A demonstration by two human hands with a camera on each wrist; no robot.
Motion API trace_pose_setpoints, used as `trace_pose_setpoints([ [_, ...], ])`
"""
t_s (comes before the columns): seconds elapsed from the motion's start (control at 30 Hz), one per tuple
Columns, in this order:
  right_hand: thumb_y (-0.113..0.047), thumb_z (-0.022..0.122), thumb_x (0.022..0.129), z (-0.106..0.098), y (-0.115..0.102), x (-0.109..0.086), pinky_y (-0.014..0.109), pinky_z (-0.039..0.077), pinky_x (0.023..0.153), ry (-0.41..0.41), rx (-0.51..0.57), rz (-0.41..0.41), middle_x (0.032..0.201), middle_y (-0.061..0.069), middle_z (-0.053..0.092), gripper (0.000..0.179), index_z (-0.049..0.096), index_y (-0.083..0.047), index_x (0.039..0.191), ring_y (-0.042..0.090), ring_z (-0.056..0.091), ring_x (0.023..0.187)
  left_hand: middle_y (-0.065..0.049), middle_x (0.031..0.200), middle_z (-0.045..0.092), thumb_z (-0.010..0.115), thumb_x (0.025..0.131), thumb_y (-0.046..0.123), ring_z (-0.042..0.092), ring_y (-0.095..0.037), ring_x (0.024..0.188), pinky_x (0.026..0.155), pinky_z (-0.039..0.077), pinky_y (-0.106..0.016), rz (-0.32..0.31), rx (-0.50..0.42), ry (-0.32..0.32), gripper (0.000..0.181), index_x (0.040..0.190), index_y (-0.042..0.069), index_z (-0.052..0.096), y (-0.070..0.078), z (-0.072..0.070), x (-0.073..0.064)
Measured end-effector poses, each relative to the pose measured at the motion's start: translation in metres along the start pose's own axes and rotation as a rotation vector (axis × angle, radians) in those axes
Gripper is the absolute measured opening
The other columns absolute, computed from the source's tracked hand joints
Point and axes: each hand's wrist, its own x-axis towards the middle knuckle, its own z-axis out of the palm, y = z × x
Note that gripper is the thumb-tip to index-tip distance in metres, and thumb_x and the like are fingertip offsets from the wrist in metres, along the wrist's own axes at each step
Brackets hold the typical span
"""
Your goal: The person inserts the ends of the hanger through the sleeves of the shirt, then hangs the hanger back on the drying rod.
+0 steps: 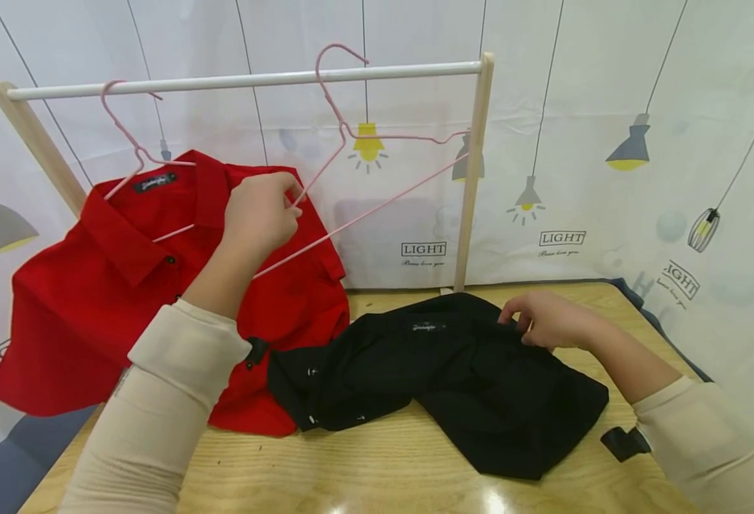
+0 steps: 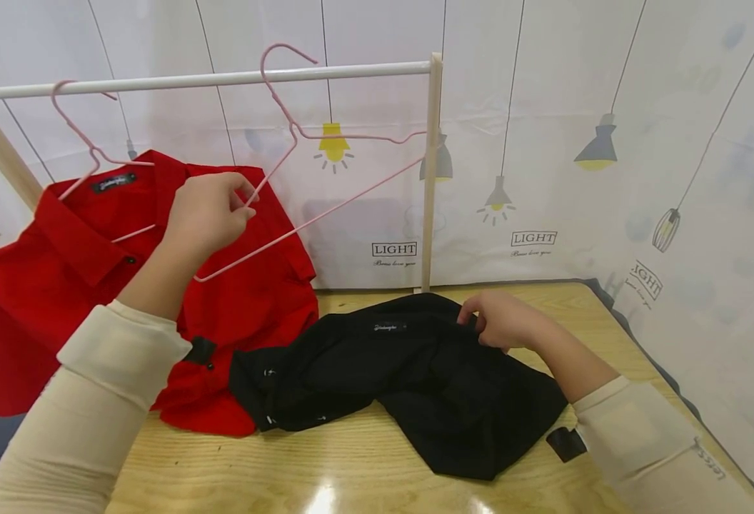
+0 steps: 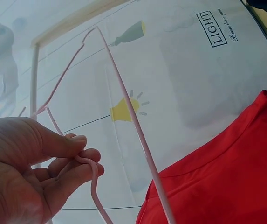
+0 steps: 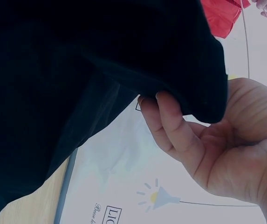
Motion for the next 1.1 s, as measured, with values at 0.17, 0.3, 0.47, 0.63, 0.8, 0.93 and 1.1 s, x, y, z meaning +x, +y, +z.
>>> trace_pose_setpoints([
  [0.17, 0.01, 0.06, 0.081, 0.001, 0.003, 0.0, 0.033, 0.052, 0.057, 0.033, -0.019, -0.02, 0.092, 0.011, 0.066, 0.034, 0.064, 0.0, 0.113, 0.018, 0.061, 0.069, -0.013, 0.087, 0.066, 0.068, 0.088, 0.01, 0.059, -0.031, 0.078, 0.077, 0.052, -0.043, -0.001, -0.024, -0.005, 0.015, 0.102, 0.005, 0.065, -0.006, 0.002, -0.01],
  [0.3, 0.01, 0.061, 0.08, 0.003, 0.005, -0.001, 0.034, 0.052, 0.061, 0.058, -0.032, -0.033, 0.091, 0.01, 0.067, 0.034, 0.065, -0.001, 0.111, 0.021, 0.062, 0.077, -0.012, 0.082, 0.065, 0.07, 0.086, 0.01, 0.058, -0.03, 0.074, 0.074, 0.053, -0.043, 0.009, -0.033, -0.002, 0.016, 0.1, 0.004, 0.064, -0.013, 0.003, -0.019],
  [0.47, 0.01, 0.062, 0.079, 0.005, 0.006, -0.002, 0.037, 0.053, 0.065, 0.095, -0.047, -0.048, 0.09, 0.01, 0.068, 0.033, 0.067, -0.002, 0.109, 0.022, 0.063, 0.078, -0.01, 0.075, 0.063, 0.072, 0.086, 0.011, 0.057, -0.028, 0.068, 0.067, 0.052, -0.04, 0.005, -0.058, -0.028, 0.017, 0.1, 0.005, 0.064, -0.023, 0.005, -0.032],
  [0.63, 0.01, 0.063, 0.079, 0.009, 0.009, -0.008, 0.04, 0.054, 0.067, 0.124, -0.043, -0.049, 0.089, 0.01, 0.067, 0.033, 0.067, -0.001, 0.109, 0.022, 0.062, 0.076, -0.008, 0.072, 0.061, 0.072, 0.086, 0.011, 0.055, -0.026, 0.066, 0.062, 0.05, -0.038, 0.027, -0.097, -0.07, 0.015, 0.098, 0.006, 0.065, -0.037, 0.007, -0.046],
  [0.8, 0.009, 0.064, 0.079, 0.012, 0.011, -0.009, 0.04, 0.055, 0.068, 0.155, -0.033, -0.062, 0.088, 0.008, 0.067, 0.031, 0.067, -0.001, 0.108, 0.022, 0.063, 0.077, -0.006, 0.073, 0.062, 0.072, 0.085, 0.01, 0.055, -0.024, 0.067, 0.061, 0.047, -0.037, 0.063, -0.122, -0.085, 0.012, 0.096, 0.007, 0.067, -0.054, 0.008, -0.06],
  [0.93, 0.009, 0.064, 0.079, 0.014, 0.012, -0.01, 0.038, 0.055, 0.067, 0.17, -0.029, -0.072, 0.087, 0.007, 0.066, 0.03, 0.067, -0.001, 0.107, 0.023, 0.064, 0.078, -0.005, 0.073, 0.06, 0.073, 0.084, 0.009, 0.053, -0.023, 0.066, 0.057, 0.046, -0.033, 0.059, -0.147, -0.111, 0.013, 0.095, 0.007, 0.066, -0.062, 0.01, -0.072],
  [1.1, 0.009, 0.064, 0.079, 0.018, 0.014, -0.011, 0.036, 0.053, 0.065, 0.193, -0.016, -0.099, 0.086, 0.007, 0.067, 0.029, 0.067, 0.0, 0.106, 0.025, 0.064, 0.08, -0.004, 0.072, 0.059, 0.074, 0.084, 0.008, 0.051, -0.021, 0.064, 0.055, 0.046, -0.031, 0.055, -0.176, -0.137, 0.015, 0.096, 0.007, 0.066, -0.068, 0.013, -0.086],
])
